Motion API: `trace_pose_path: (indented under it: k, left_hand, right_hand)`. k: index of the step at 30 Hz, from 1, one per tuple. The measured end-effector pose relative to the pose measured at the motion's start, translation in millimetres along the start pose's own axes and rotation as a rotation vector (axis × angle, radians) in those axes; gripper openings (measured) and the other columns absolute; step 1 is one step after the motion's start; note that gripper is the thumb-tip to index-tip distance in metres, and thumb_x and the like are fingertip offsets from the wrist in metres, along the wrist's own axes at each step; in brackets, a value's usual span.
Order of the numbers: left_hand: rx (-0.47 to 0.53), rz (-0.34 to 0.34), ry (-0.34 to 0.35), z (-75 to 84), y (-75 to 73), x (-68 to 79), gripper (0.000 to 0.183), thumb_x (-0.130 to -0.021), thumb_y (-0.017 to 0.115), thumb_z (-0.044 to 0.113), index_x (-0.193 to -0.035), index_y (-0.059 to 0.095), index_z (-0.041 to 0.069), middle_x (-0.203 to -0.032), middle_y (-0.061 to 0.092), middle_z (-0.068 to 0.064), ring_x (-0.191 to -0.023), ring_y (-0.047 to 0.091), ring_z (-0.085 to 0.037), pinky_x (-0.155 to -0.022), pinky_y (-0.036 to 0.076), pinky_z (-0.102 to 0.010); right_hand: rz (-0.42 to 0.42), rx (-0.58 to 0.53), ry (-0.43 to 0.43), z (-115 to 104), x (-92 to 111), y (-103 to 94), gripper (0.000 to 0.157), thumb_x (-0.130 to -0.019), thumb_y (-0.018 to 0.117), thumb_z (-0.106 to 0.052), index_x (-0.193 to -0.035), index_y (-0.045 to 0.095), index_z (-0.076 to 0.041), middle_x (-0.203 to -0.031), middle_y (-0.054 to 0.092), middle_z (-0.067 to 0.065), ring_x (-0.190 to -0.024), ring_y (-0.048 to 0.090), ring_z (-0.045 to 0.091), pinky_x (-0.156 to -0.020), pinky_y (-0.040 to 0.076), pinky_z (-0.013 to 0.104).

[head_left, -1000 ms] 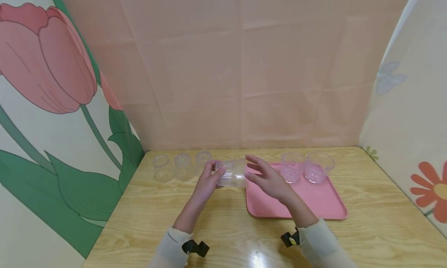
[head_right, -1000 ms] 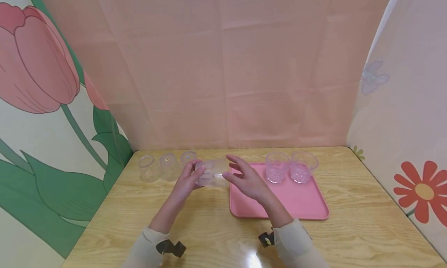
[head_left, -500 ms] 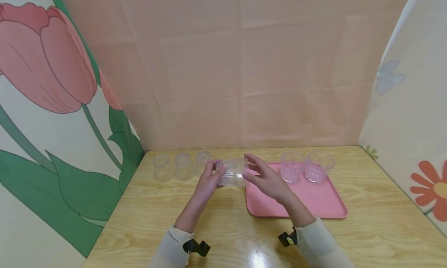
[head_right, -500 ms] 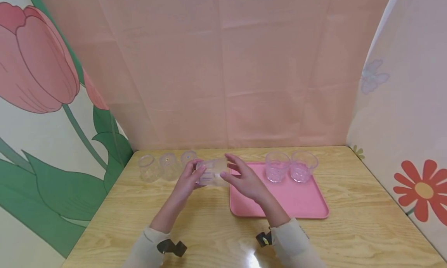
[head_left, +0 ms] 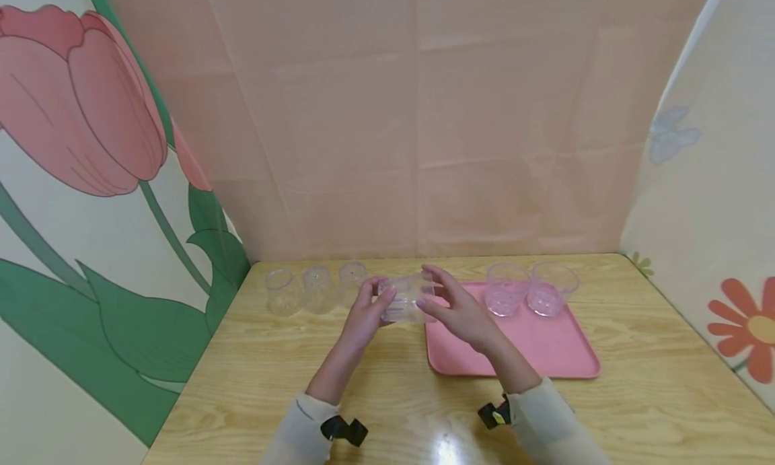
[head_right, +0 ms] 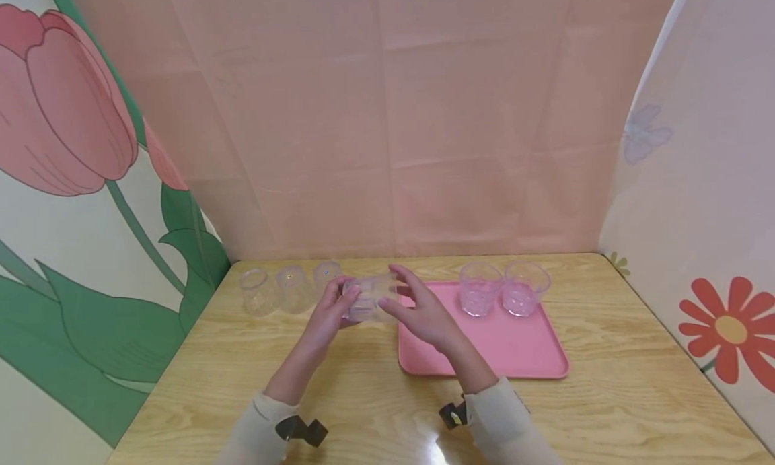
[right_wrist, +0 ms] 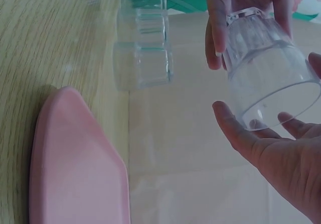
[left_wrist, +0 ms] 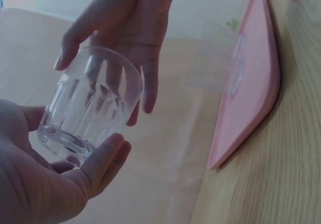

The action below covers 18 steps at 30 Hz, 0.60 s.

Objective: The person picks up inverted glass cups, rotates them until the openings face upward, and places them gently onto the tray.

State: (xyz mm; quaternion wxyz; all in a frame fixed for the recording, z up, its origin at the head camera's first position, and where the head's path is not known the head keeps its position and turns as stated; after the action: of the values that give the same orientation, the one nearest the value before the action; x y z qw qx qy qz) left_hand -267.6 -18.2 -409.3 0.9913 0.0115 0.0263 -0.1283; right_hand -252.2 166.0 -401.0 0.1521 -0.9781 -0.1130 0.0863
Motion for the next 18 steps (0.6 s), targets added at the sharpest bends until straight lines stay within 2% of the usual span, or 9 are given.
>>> trace_pose_path:
  k: [6,12,18]
  left_hand:
    - [0.009,0.002,0.0,-3.1,1.7,-1.1,0.048,-0.105,0.055,0.03,-0.141,0.042,0.001,-0.122,0.048,-0.013,-0.098,0.062,-0.023,-0.089,0.058,-0.04]
    - [0.012,0.006,-0.013,-5.7,2.6,-2.4,0.047,-0.105,0.053,0.029,-0.141,0.043,0.001,-0.121,0.048,-0.012,-0.094,0.061,-0.018,-0.088,0.058,-0.04]
    - [0.011,-0.002,-0.008,-7.8,2.7,-4.2,0.047,-0.105,0.053,0.031,-0.139,0.043,0.001,-0.119,0.05,-0.011,-0.092,0.061,-0.015,-0.087,0.059,-0.039]
  right_hand:
    - [0.012,-0.025,0.016,3.7,-1.6,1.3,0.068,-0.098,0.069,-0.031,-0.155,0.035,-0.018,-0.153,0.042,0.023,-0.139,0.044,0.042,-0.1,0.051,0.056]
    - [0.016,-0.03,0.021,2.8,-2.0,1.5,0.066,-0.098,0.069,-0.031,-0.154,0.037,-0.019,-0.149,0.045,0.022,-0.137,0.045,0.042,-0.096,0.053,0.053]
    - [0.014,-0.028,0.028,1.5,-2.4,0.8,0.066,-0.098,0.069,-0.033,-0.154,0.037,-0.02,-0.152,0.04,0.018,-0.135,0.046,0.04,-0.096,0.052,0.056]
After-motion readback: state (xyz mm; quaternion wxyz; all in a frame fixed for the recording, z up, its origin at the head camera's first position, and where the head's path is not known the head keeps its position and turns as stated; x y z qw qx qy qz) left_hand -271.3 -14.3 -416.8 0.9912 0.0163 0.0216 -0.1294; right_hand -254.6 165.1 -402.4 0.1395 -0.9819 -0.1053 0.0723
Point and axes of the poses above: each hand's wrist, its own x-axis away from the middle knuckle, its own y-axis out of the palm, z = x × y, the point moved 5 cm from there along -x, towards the middle knuckle
